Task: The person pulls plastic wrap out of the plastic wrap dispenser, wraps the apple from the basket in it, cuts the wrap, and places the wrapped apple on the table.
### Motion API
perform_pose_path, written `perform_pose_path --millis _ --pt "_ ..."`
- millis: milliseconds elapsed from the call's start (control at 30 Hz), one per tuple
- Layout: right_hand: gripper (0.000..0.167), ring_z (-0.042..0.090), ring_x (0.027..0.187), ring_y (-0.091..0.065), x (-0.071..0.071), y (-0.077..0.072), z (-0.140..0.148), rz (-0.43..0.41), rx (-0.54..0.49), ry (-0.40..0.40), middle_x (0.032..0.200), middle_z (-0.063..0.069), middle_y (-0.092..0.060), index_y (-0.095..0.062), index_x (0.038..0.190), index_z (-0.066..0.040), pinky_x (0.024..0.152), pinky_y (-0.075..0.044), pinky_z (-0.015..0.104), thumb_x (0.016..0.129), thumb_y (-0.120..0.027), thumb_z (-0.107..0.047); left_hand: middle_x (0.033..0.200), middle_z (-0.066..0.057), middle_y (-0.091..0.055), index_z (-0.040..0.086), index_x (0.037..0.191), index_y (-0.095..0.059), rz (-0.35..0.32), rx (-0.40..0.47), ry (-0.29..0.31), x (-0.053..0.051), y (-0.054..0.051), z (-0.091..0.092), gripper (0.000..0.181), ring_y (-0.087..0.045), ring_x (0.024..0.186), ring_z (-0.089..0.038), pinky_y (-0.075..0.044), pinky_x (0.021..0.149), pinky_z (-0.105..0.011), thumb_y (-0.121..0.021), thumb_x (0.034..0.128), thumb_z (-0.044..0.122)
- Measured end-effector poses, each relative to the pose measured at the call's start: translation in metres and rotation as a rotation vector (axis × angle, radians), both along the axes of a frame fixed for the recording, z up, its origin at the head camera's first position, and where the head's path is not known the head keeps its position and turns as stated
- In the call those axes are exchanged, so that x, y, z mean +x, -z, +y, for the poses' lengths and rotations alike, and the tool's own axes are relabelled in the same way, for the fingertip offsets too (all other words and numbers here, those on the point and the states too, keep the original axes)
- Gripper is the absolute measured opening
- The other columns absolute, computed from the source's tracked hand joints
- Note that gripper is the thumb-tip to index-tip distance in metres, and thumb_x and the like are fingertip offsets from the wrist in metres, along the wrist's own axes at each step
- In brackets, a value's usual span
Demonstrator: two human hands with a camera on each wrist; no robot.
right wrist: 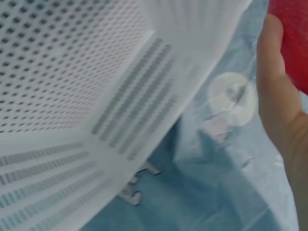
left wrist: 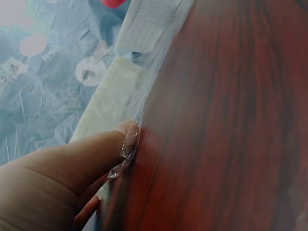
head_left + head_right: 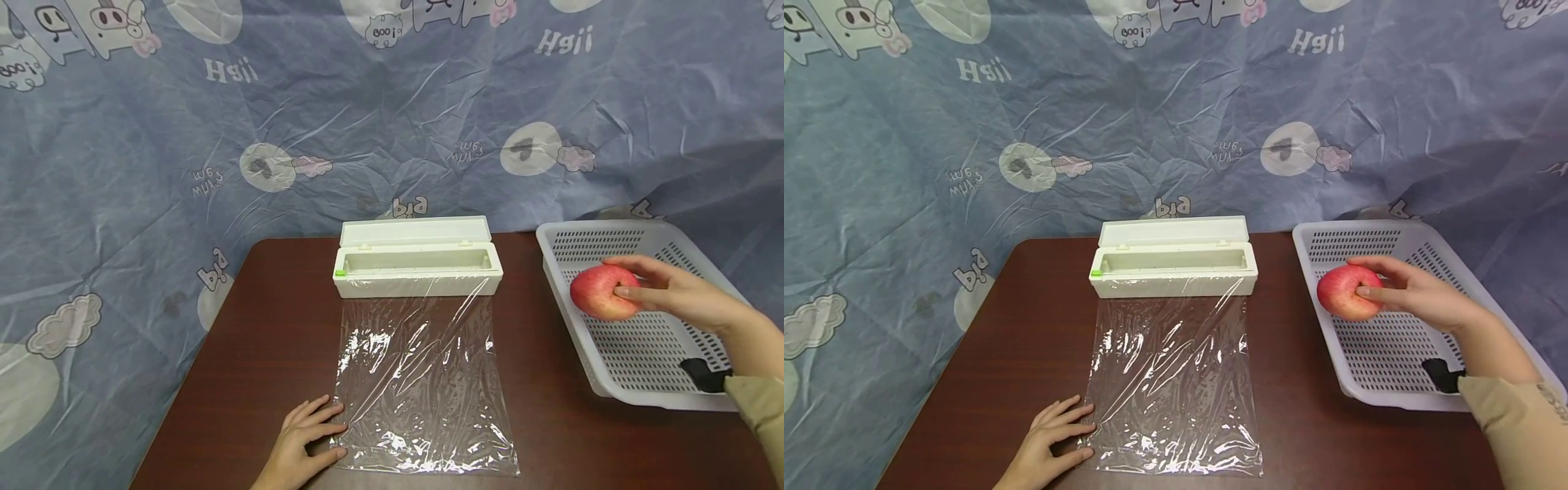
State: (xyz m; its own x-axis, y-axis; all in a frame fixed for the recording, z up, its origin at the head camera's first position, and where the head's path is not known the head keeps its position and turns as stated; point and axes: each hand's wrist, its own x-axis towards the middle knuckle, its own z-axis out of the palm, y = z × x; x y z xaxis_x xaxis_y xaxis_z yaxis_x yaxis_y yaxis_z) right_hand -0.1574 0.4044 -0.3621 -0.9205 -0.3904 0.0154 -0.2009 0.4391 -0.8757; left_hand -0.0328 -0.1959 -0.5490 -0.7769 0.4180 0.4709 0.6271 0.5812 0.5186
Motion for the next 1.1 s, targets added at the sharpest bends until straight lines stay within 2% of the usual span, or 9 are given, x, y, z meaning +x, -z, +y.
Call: perform_pose_path --millis 167,400,567,800,967,1100 --pt "0.049 0.013 0.092 -0.06 0.006 -0.012 -0.022 0.022 -0.007 -0.009 0.114 -0.001 -0.058 -0.038 0.139 -0.005 0.071 -0.052 0.031 0.092 -0.049 0.005 0.123 -0.002 -0.062 0.023 0.102 -0.073 -0.005 -0.006 -0.002 0.0 0.001 0.0 0.032 -0.047 0.12 -0.035 -0.015 0.105 -0.037 -0.081 0.072 0.03" --pt "0.051 0.013 0.091 -0.061 0.01 -0.016 -0.049 0.032 -0.163 -0.093 0.116 -0.001 -0.056 -0.041 0.138 -0.008 0.068 -0.052 0.029 0.091 -0.045 0.013 0.12 -0.005 -0.063 0.021 0.102 -0.072 0.065 -0.002 0.018 -0.001 0.002 -0.001 0.032 -0.048 0.118 -0.034 -0.014 0.106 -0.033 -0.081 0.0719 0.03" --pt "0.053 0.015 0.09 -0.063 0.015 -0.018 -0.07 0.02 -0.244 -0.124 0.116 0.0 -0.056 -0.042 0.138 -0.011 0.07 -0.053 0.029 0.091 -0.045 0.014 0.12 -0.005 -0.063 0.021 0.102 -0.072 0.072 0.005 0.019 -0.001 0.002 0.0 0.032 -0.048 0.119 -0.033 -0.013 0.106 -0.032 -0.081 0.072 0.029" --pt "0.05 0.01 0.095 -0.059 0.032 -0.023 -0.107 0.076 -0.136 -0.076 0.119 -0.006 -0.053 -0.04 0.139 -0.009 0.072 -0.053 0.028 0.092 -0.051 0.006 0.12 -0.004 -0.063 0.022 0.102 -0.072 0.077 -0.007 0.014 -0.002 0.004 0.0 0.031 -0.048 0.12 -0.03 -0.014 0.107 -0.031 -0.08 0.0732 0.031" --pt "0.047 0.01 0.098 -0.058 0.044 -0.026 -0.134 0.105 -0.102 -0.065 0.122 -0.004 -0.051 -0.041 0.138 -0.007 0.074 -0.051 0.027 0.093 -0.053 0.002 0.122 -0.002 -0.062 0.023 0.102 -0.073 0.015 -0.02 -0.008 0.0 0.002 -0.001 0.032 -0.047 0.121 -0.03 -0.016 0.107 -0.034 -0.08 0.0724 0.033" --pt "0.046 0.012 0.1 -0.057 0.055 -0.027 -0.152 0.096 -0.083 -0.039 0.119 0.002 -0.055 -0.042 0.137 -0.011 0.077 -0.048 0.025 0.093 -0.055 -0.003 0.122 -0.001 -0.062 0.023 0.102 -0.073 -0.012 -0.026 -0.016 0.0 0.001 -0.001 0.033 -0.047 0.122 -0.03 -0.016 0.107 -0.035 -0.081 0.0716 0.033"
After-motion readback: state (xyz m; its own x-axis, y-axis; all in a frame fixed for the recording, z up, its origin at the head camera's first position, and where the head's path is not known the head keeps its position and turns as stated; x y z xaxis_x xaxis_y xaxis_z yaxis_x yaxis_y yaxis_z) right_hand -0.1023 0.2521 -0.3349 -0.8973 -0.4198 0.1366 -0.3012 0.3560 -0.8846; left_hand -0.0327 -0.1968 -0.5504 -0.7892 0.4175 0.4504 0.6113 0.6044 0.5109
